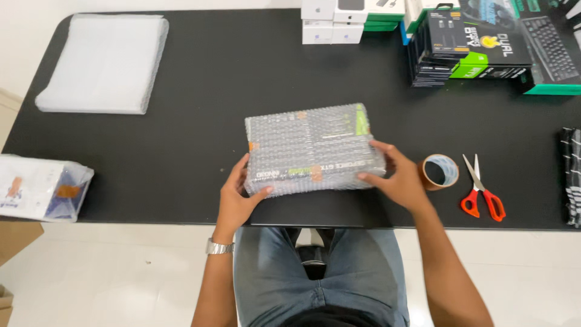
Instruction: The person wraps a graphics card box with bubble wrap, using tape and scissors to secure the packaging.
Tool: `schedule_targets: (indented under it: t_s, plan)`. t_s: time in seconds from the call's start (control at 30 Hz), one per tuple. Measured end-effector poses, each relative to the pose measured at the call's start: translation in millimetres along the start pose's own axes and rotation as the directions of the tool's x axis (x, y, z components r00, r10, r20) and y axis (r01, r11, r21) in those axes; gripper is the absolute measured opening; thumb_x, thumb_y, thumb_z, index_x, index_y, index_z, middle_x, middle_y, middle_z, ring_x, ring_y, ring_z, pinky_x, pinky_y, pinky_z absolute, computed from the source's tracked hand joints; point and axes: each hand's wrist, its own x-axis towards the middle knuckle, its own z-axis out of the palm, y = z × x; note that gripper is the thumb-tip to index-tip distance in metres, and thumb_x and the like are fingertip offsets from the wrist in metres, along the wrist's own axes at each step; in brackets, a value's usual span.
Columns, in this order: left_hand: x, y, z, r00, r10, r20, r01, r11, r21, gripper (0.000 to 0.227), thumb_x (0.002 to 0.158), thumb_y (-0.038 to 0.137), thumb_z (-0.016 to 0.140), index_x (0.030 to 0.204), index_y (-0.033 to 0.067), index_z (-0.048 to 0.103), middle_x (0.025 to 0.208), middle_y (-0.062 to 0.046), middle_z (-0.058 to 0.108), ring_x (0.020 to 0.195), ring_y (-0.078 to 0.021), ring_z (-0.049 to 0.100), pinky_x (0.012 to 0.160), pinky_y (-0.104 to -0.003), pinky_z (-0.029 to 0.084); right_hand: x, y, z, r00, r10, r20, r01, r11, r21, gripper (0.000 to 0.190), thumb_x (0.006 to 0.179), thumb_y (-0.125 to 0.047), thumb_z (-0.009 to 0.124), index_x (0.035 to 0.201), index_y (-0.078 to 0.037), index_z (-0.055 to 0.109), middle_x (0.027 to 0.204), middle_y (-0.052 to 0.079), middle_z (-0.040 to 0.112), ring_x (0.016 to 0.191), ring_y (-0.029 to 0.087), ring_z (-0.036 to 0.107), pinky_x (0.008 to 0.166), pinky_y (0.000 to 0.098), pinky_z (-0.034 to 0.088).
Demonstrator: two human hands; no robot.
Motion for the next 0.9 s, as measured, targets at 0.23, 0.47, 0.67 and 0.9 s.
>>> schedule_targets:
  t_s: [0.23, 0.47, 0.67, 0.9]
  plan:
    - [34, 56, -26, 0.997, -0.074, -0.029, 0.079, 0.979, 0.190, 0.074, 0.097, 0.054, 0.095, 0.160, 0.0248, 0.071, 0.101, -0.011, 0.089, 0.091, -0.0221, 0.082, 0.084, -0.038, 0.067, 37, -56, -47, 0.961, 0.270, -0.058, -0.276, 0.945, -0.177, 0.066, 0.106, -0.042, 0.092, 0.159, -0.005, 0.077, 0.125, 0.025, 0.083, 0.115, 0.037, 0.080, 0.096, 0.0502, 0.066]
    - [78, 82, -27, 0.975, -0.222, 0.029, 0.207, 0.943, 0.260, 0.074, 0.105, 0.066, 0.082, 0.160, 0.0161, 0.074, 0.111, -0.021, 0.089, 0.085, -0.0228, 0.090, 0.077, -0.042, 0.073, 74, -120, -51, 0.878, 0.478, 0.006, -0.461, 0.849, -0.258, 0.087, 0.114, -0.054, 0.080, 0.170, 0.010, 0.060, 0.146, 0.043, 0.072, 0.117, 0.048, 0.082, 0.078, 0.0494, 0.069]
    - [62, 102, -39, 0.975, -0.202, 0.093, 0.167, 0.942, 0.291, 0.072, 0.110, 0.057, 0.078, 0.161, 0.0062, 0.072, 0.123, -0.030, 0.086, 0.111, -0.0402, 0.088, 0.087, -0.052, 0.072, 59, -163, -61, 0.869, 0.492, 0.058, -0.479, 0.864, -0.156, 0.080, 0.115, -0.039, 0.079, 0.169, 0.016, 0.057, 0.148, 0.049, 0.069, 0.137, 0.058, 0.071, 0.104, 0.0586, 0.063]
    - [52, 115, -41, 0.968, -0.244, 0.049, 0.219, 0.930, 0.296, 0.086, 0.092, 0.071, 0.074, 0.161, 0.0201, 0.071, 0.128, -0.001, 0.084, 0.111, -0.0154, 0.076, 0.106, -0.034, 0.060, 65, -163, -72, 0.742, 0.664, 0.094, -0.620, 0.733, -0.280, 0.082, 0.108, -0.058, 0.065, 0.178, -0.016, 0.057, 0.151, 0.012, 0.079, 0.118, 0.038, 0.078, 0.111, 0.0490, 0.053]
